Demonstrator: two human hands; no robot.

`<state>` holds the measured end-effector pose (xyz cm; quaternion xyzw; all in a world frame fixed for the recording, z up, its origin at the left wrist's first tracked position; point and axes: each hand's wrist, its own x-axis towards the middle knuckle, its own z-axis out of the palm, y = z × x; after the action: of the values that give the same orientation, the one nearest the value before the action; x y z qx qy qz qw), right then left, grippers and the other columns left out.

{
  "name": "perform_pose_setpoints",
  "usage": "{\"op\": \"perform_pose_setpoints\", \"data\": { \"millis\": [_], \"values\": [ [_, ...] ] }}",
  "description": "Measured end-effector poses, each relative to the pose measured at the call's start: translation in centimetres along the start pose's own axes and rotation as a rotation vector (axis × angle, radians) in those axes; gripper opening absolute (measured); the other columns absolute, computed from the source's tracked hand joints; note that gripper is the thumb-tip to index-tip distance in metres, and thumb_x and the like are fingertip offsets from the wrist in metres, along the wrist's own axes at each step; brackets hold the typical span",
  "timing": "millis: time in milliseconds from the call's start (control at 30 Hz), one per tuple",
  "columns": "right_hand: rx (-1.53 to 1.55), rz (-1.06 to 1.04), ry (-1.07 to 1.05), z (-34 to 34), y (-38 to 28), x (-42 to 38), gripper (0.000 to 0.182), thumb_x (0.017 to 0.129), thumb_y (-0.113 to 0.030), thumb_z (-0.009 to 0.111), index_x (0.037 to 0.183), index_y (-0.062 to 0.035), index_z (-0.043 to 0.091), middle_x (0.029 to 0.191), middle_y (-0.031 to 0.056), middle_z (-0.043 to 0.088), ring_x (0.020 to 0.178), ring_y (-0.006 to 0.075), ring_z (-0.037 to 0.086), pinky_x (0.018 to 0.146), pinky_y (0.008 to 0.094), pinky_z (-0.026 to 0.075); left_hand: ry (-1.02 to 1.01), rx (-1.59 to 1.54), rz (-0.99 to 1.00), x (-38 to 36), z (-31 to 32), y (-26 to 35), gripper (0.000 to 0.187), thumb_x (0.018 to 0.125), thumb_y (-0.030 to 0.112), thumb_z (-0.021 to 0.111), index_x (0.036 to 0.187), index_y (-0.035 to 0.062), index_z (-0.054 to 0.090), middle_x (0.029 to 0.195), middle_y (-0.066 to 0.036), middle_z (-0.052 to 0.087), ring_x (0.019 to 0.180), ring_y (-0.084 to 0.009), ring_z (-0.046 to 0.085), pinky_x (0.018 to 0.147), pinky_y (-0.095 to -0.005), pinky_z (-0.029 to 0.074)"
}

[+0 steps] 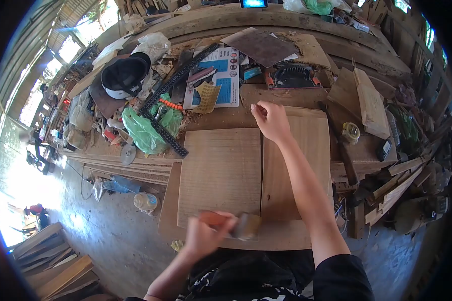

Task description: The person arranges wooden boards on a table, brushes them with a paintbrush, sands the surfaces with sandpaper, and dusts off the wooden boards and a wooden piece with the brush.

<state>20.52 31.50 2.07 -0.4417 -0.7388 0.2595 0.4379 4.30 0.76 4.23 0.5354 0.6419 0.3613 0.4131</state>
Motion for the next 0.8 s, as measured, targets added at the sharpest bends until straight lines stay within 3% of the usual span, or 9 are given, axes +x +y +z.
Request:
{"op": "perform_pose_setpoints", "data": {
  "millis": [133,267,333,433,500,600,667,733,800],
  "values": [
    [0.018,-0.052,0.045,0.6,1.0,0.0,0.032,0.100,-0.024,0.066,0.083,0.0030,0.067,0.063,0.0149,0.061,0.053,0.0249,0.053,0.056,0.0368,0.044,0.372,0.114,0.002,1.8,-8.4,-2.3,0.011,0.092,0.009,0.076,0.094,-0.0011,0.077,0.082,-0.005,0.077,0.072,-0.0113,0.071,0.067,-0.0281,0.057],
    [0.006,-0.019,0.005,0.2,0.7,0.1,0.033,0.100,-0.026,0.065,0.084,0.0028,0.067,0.066,0.0159,0.064,0.055,0.0258,0.059,0.058,0.0368,0.046,0.651,0.551,-0.037,1.4,-11.2,-3.2,0.008,0.092,0.009,0.076,0.095,0.0010,0.078,0.082,-0.007,0.077,0.075,-0.0130,0.072,0.068,-0.0284,0.058],
    [-0.032,0.008,-0.030,0.0,0.4,0.0,0.033,0.100,-0.027,0.065,0.085,0.0027,0.068,0.068,0.0163,0.065,0.056,0.0261,0.060,0.059,0.0367,0.047,0.583,0.325,0.048,0.5,-8.4,-2.0,0.010,0.092,0.009,0.077,0.098,0.0013,0.078,0.084,-0.007,0.078,0.077,-0.0139,0.074,0.069,-0.0282,0.058],
    [0.006,-0.014,0.017,0.3,0.5,0.0,0.035,0.098,-0.025,0.064,0.074,0.0002,0.062,0.066,0.0169,0.064,0.061,0.0379,0.063,0.059,0.0439,0.049,0.354,0.151,0.150,-1.7,-2.2,-2.2,0.016,0.091,0.011,0.079,0.104,0.0015,0.077,0.090,-0.009,0.079,0.083,-0.0142,0.075,0.073,-0.0282,0.059],
    [0.014,-0.063,0.056,0.7,0.8,0.1,0.033,0.098,-0.026,0.065,0.078,0.0002,0.065,0.068,0.0177,0.065,0.062,0.0381,0.064,0.060,0.0436,0.049,0.025,0.125,0.093,-1.9,0.5,2.7,0.008,0.093,0.003,0.075,0.100,-0.0009,0.077,0.091,-0.009,0.078,0.084,-0.0121,0.073,0.078,-0.0270,0.058],
    [-0.015,-0.079,0.060,0.3,1.1,-0.3,0.032,0.099,-0.027,0.065,0.083,0.0002,0.068,0.069,0.0182,0.066,0.063,0.0374,0.065,0.061,0.0423,0.050,-0.067,-0.218,-0.069,0.2,0.2,1.8,0.011,0.093,0.005,0.076,0.100,-0.0031,0.076,0.092,-0.010,0.078,0.081,-0.0142,0.074,0.073,-0.0276,0.059],
    [-0.004,-0.090,0.042,0.7,1.2,0.1,0.032,0.099,-0.028,0.065,0.085,0.0003,0.069,0.070,0.0181,0.066,0.062,0.0364,0.065,0.060,0.0412,0.050,0.005,-0.157,0.189,2.7,-3.8,-2.0,0.013,0.094,0.007,0.075,0.099,-0.0048,0.075,0.091,-0.010,0.077,0.076,-0.0151,0.073,0.066,-0.0286,0.059],
    [0.014,-0.092,0.031,0.9,1.6,0.3,0.033,0.100,-0.029,0.064,0.085,0.0004,0.069,0.069,0.0178,0.066,0.061,0.0353,0.065,0.059,0.0400,0.050,0.377,-0.172,-0.094,3.4,-7.5,-4.2,0.013,0.095,0.006,0.073,0.096,-0.0062,0.074,0.086,-0.010,0.077,0.073,-0.0147,0.073,0.063,-0.0280,0.058],
    [0.029,-0.074,0.028,1.2,1.5,0.5,0.034,0.100,-0.028,0.064,0.084,0.0009,0.068,0.067,0.0172,0.065,0.060,0.0338,0.064,0.058,0.0397,0.049,0.566,0.093,0.033,3.7,-10.0,-3.9,0.013,0.095,0.009,0.074,0.094,-0.0037,0.075,0.081,-0.009,0.076,0.071,-0.0136,0.072,0.060,-0.0294,0.057]
  ]
}}
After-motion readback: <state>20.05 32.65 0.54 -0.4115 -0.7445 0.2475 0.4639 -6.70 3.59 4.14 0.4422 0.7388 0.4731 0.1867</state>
